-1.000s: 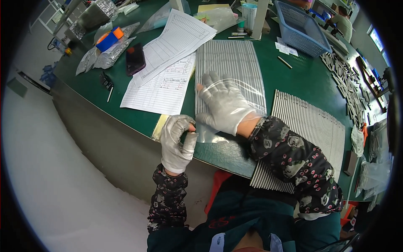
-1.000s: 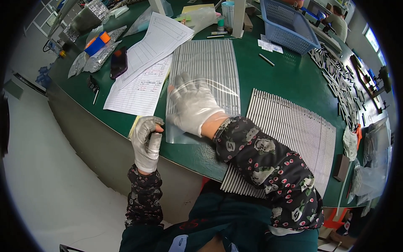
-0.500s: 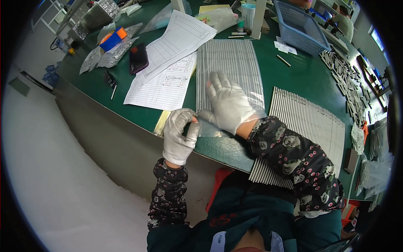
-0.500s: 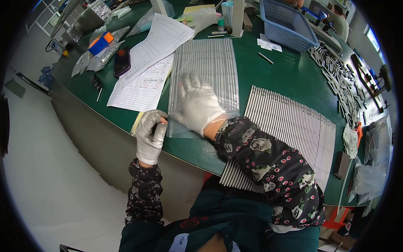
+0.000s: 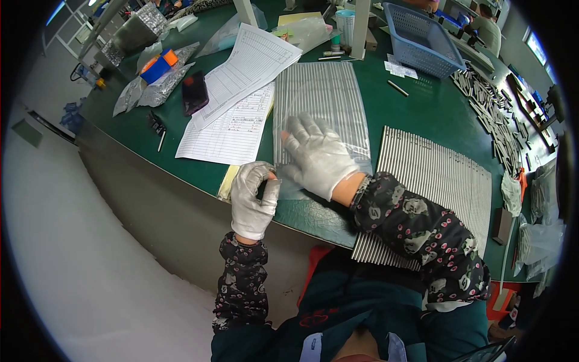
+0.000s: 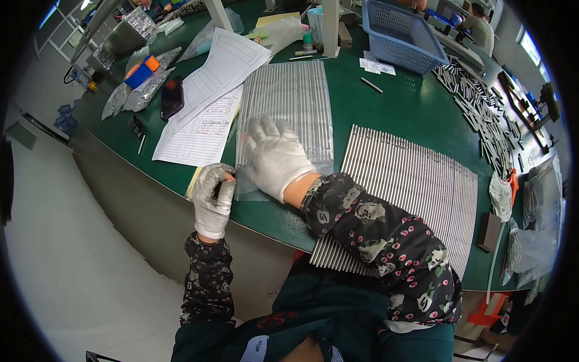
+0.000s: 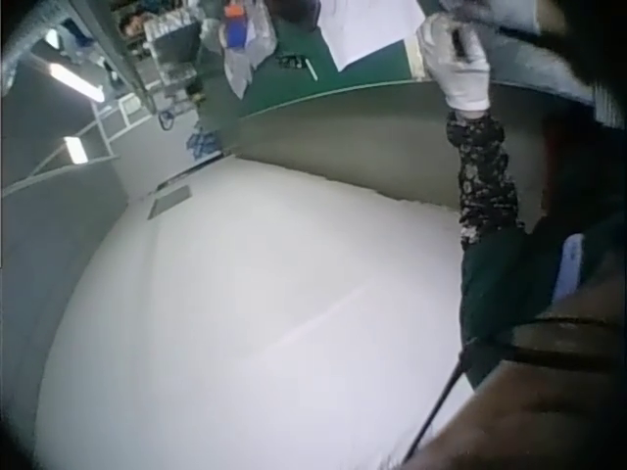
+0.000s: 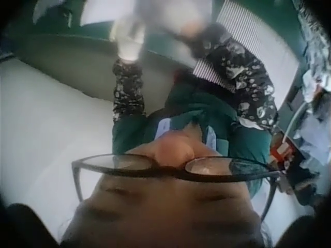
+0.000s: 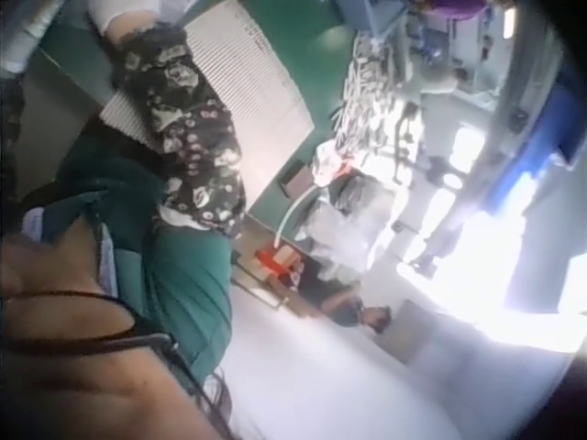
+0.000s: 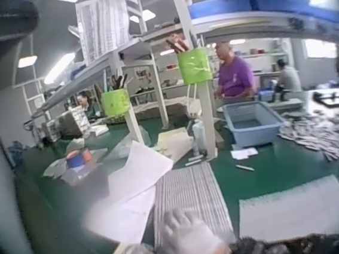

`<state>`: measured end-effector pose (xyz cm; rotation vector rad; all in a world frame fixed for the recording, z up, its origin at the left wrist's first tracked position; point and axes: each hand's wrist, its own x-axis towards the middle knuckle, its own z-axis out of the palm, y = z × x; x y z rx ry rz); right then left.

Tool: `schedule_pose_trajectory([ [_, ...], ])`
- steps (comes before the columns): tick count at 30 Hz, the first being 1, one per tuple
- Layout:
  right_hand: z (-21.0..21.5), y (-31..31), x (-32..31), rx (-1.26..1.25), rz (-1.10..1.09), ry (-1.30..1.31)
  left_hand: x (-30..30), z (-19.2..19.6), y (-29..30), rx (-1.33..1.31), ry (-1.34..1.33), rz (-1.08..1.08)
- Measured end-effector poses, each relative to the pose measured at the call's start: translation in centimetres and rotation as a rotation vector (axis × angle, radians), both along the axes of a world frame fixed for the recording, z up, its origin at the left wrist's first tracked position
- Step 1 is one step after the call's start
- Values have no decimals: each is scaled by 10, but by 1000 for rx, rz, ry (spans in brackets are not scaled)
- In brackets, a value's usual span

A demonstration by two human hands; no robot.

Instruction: Sorting, aligning, and cleaning metal rods using a compressed air tool in a factory setting.

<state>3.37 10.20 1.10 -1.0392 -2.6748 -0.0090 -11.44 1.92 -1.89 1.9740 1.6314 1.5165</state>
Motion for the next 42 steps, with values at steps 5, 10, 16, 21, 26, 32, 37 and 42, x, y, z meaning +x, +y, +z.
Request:
schedule_pose_trajectory([
  [5, 2, -5, -10, -20, -118, -14, 2, 0, 0, -19, -36, 28],
  [10, 6, 1, -15, -72, -22, -77, 1, 1, -3, 18, -24, 18],
  [16, -3, 3, -5, -23, 40, 8, 1, 2, -2, 34, 12, 8],
  [21, -2, -20, 4, -35, -26, -7, 1, 0, 3, -5, -50, -67],
  [26, 19, -49, 59, -40, 133, -68, -2, 5, 7, 30, 93, -145],
  [32, 22, -58, 101, 242, 159, -409, 6, 5, 3, 74, 493, 71],
  [37, 31, -59, 111, 353, 207, -373, 20, 13, -1, -85, 539, 220],
  [42, 46, -59, 116, 267, -63, -77, 16, 18, 3, -203, 691, 392],
])
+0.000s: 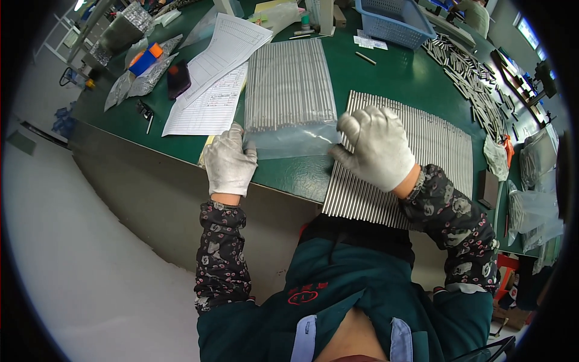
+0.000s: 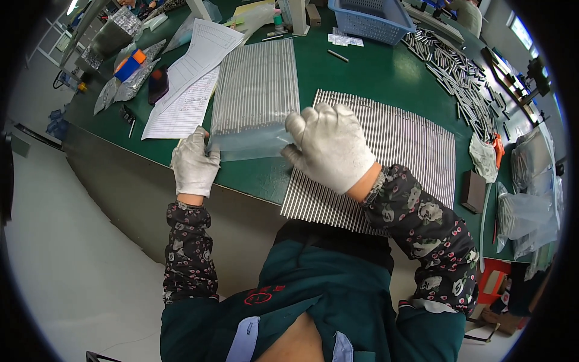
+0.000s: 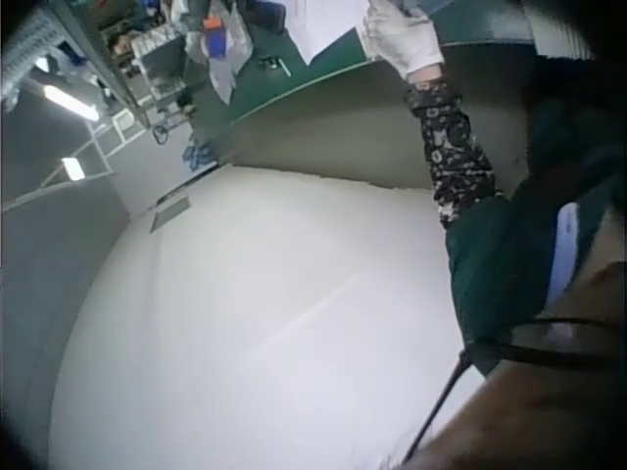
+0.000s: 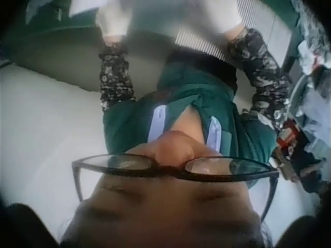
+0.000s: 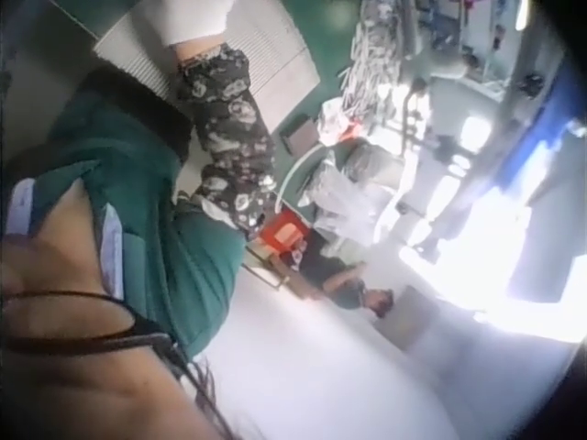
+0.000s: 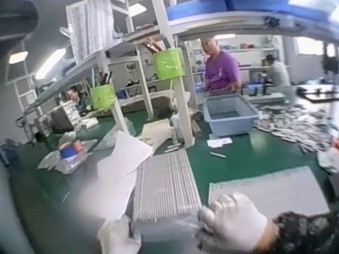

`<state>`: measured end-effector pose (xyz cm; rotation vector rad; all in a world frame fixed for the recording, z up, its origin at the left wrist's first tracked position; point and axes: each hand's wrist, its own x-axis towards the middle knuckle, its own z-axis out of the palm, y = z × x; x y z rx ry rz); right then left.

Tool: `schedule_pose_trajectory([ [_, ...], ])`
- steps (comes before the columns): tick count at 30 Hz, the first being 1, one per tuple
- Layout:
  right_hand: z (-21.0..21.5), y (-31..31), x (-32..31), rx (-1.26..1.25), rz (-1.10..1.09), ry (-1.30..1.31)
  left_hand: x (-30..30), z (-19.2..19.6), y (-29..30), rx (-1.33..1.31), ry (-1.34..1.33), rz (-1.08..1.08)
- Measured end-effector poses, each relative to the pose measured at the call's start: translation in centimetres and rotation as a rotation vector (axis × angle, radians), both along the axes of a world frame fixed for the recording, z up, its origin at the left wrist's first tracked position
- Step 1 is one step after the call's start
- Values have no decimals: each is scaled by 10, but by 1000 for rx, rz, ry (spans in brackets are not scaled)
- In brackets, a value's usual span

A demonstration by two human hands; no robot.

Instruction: Sorting, aligning, and cleaning metal rods using a compressed air tool in a factory setting.

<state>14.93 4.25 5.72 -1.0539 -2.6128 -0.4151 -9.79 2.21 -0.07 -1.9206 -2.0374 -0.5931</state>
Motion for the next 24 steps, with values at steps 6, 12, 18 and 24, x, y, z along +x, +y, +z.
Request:
schedule_pose_trajectory([
  [6, 6, 11, -28, -322, -281, -117, -9, -8, 12, 59, 35, 4],
  [12, -11, 13, -35, -328, -220, -105, -6, -12, 13, 221, -217, -105],
  [18, -28, 16, -33, 10, -89, -225, -5, -12, 12, 352, -251, -151],
  [24, -14, 4, -25, -282, 31, 83, -11, -8, -20, 356, -244, -185],
])
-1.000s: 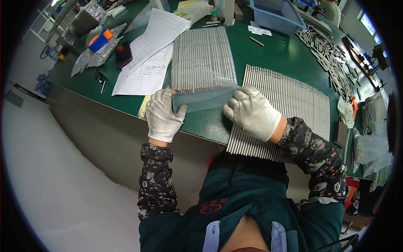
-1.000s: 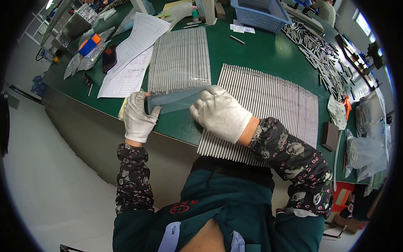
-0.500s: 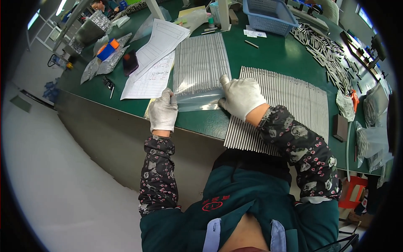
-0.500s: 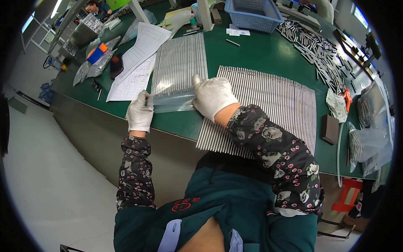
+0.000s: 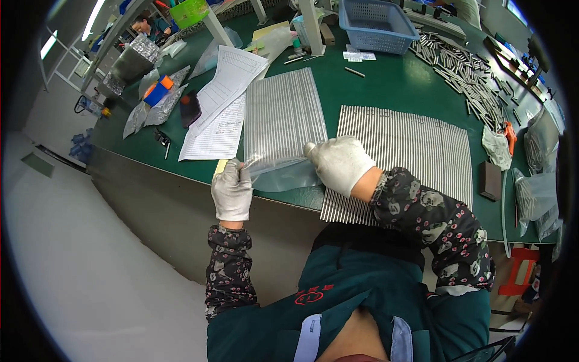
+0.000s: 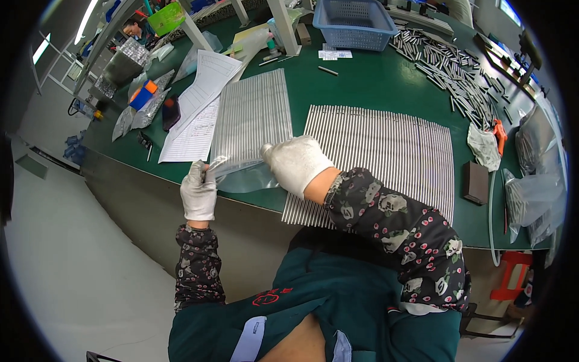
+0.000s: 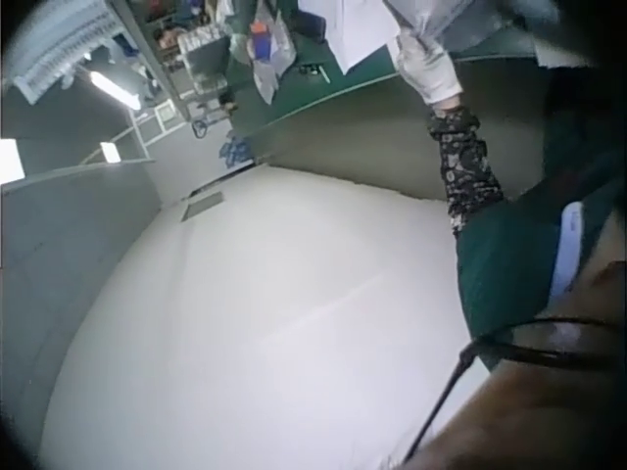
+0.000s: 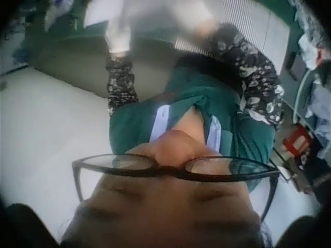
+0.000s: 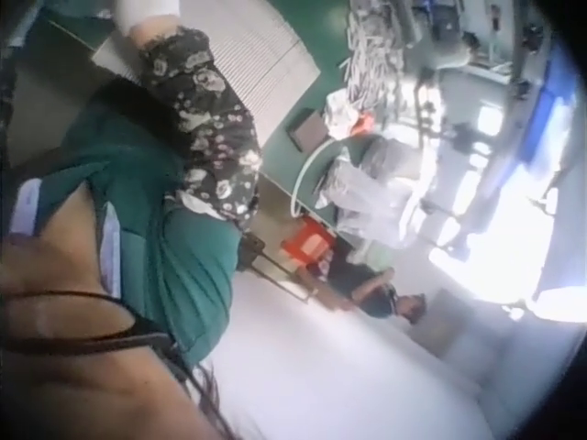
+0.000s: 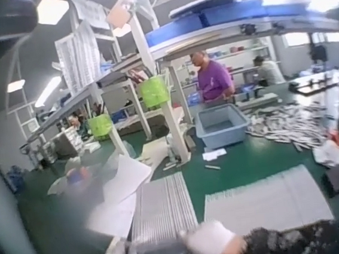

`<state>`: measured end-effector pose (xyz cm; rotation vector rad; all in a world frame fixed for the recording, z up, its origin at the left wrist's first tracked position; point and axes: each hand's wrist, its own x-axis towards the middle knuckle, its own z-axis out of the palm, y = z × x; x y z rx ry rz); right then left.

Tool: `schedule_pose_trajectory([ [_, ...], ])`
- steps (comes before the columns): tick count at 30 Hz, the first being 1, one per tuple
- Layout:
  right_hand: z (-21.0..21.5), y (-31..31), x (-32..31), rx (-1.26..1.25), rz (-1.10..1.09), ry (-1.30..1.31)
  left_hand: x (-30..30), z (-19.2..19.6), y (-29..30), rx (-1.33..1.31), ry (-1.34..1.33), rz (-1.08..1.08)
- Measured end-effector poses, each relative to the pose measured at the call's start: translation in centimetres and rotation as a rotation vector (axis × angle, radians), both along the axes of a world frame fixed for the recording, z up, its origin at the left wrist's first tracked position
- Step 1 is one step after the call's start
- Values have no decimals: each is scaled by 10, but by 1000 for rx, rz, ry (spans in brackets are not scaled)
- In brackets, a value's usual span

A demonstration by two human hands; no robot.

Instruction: Sorting, aligning, and cleaning metal rods using a compressed air tool in a factory setting.

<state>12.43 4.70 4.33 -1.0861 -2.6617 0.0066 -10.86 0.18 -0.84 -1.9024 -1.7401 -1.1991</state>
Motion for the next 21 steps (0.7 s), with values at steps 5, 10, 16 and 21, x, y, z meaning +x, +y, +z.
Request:
schedule_pose_trajectory([
  [5, 2, -7, 0, -43, 161, 61, -8, -2, -23, -65, -72, 27],
  [10, 14, -6, 18, -50, 105, 218, 5, 13, -27, -246, 182, 86],
  [16, 38, -24, 101, -117, -206, 197, 30, 7, -56, 24, 162, -33],
  [21, 34, -67, 189, 33, -518, 372, 34, 2, -57, 118, 254, -105],
])
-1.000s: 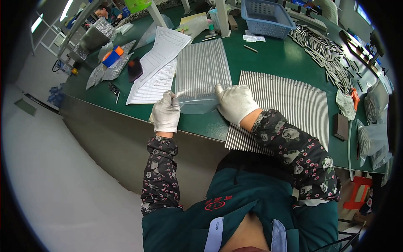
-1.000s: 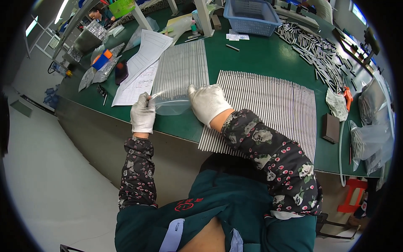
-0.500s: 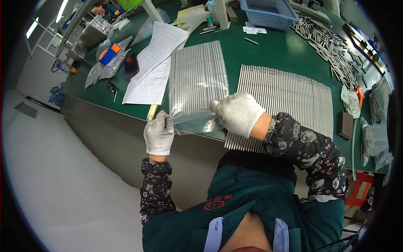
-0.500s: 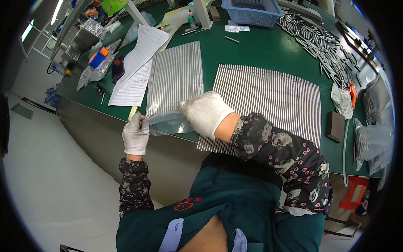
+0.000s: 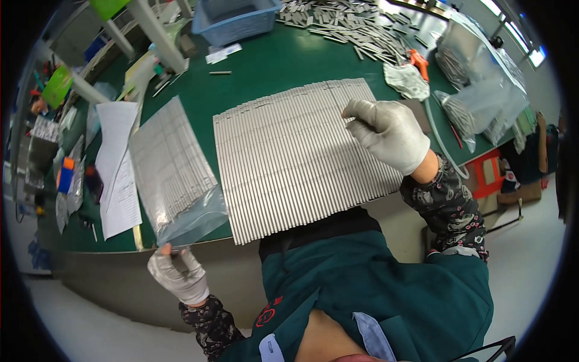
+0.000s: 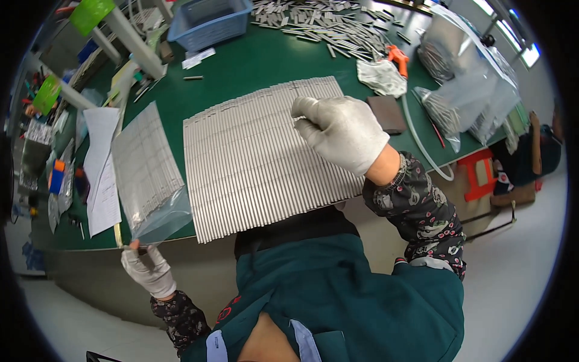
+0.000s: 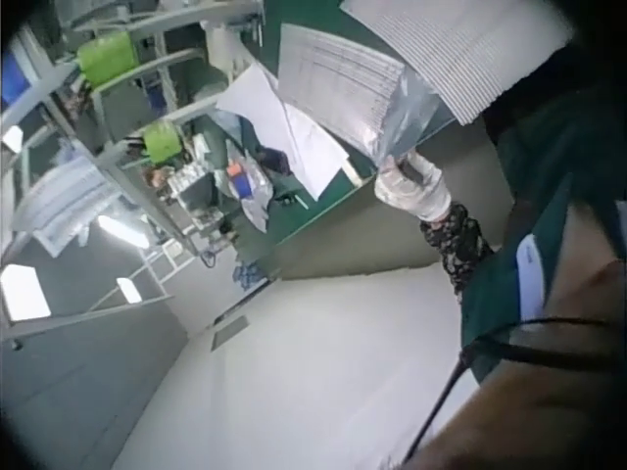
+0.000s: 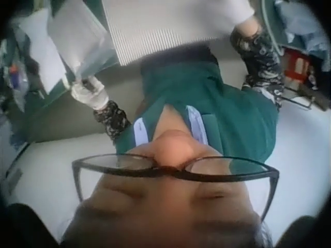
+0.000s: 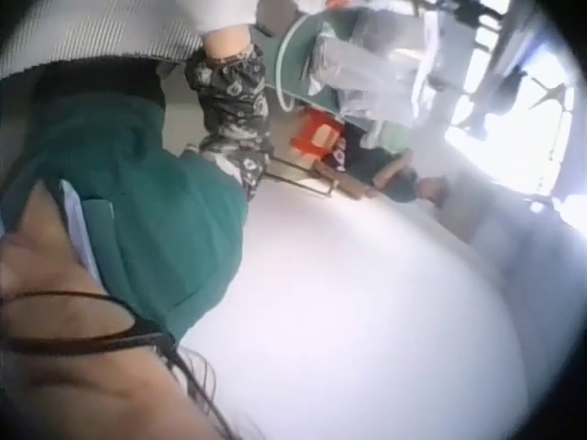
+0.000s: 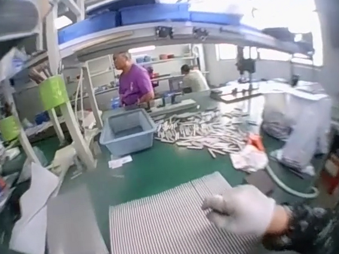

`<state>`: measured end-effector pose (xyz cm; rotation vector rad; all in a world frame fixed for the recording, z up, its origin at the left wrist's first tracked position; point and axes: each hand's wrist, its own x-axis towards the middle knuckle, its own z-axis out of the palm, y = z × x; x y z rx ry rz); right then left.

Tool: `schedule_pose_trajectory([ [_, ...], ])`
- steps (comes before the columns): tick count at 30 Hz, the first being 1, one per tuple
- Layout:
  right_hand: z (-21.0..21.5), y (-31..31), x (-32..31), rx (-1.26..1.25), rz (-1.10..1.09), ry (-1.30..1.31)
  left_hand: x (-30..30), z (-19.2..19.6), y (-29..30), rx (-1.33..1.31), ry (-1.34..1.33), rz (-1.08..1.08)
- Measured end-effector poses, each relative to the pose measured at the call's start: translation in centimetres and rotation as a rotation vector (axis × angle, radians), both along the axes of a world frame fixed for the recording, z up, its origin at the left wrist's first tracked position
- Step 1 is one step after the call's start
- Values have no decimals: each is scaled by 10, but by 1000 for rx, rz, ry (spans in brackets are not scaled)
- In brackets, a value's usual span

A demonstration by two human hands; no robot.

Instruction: Sorting, aligning, and cleaning metal rods using a compressed air tool in a factory setting.

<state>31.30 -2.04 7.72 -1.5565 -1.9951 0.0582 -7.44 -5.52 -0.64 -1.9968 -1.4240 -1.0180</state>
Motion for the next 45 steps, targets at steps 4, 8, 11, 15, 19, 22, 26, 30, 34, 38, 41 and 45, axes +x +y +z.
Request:
schedule_pose_trajectory([
  [4, -11, -47, 46, -2, -268, 87, -24, -6, 35, -19, -343, -13],
  [8, -31, -81, 68, -7, -323, 121, -32, -9, 54, -71, -457, -46],
  [11, -47, -97, 77, -52, -286, 108, -25, -14, 58, -186, -469, -80],
  [15, -55, -100, 81, -38, -184, 101, -25, -20, 64, -328, -511, -67],
  [19, -58, -100, 85, -33, -124, 98, -13, -14, 59, -315, -490, -84],
  [22, -55, -100, 88, -39, -71, 28, -11, -12, 59, -303, -402, -73],
  [26, -58, -99, 95, -74, 51, 18, -18, -20, 60, -311, -494, -126],
  [30, -55, -96, 96, -92, 132, -16, -19, -27, 63, -314, -486, -123],
  [34, -51, -91, 92, -55, 122, 19, -21, -33, 65, -297, -491, -115],
  [38, -57, -85, 95, -28, 205, 25, -17, -30, 64, -276, -383, -70],
  [41, -60, -85, 98, -35, 231, 26, -16, -30, 64, -273, -338, -52],
  [45, -59, -85, 98, -84, 221, 57, -16, -31, 63, -268, -349, -57],
])
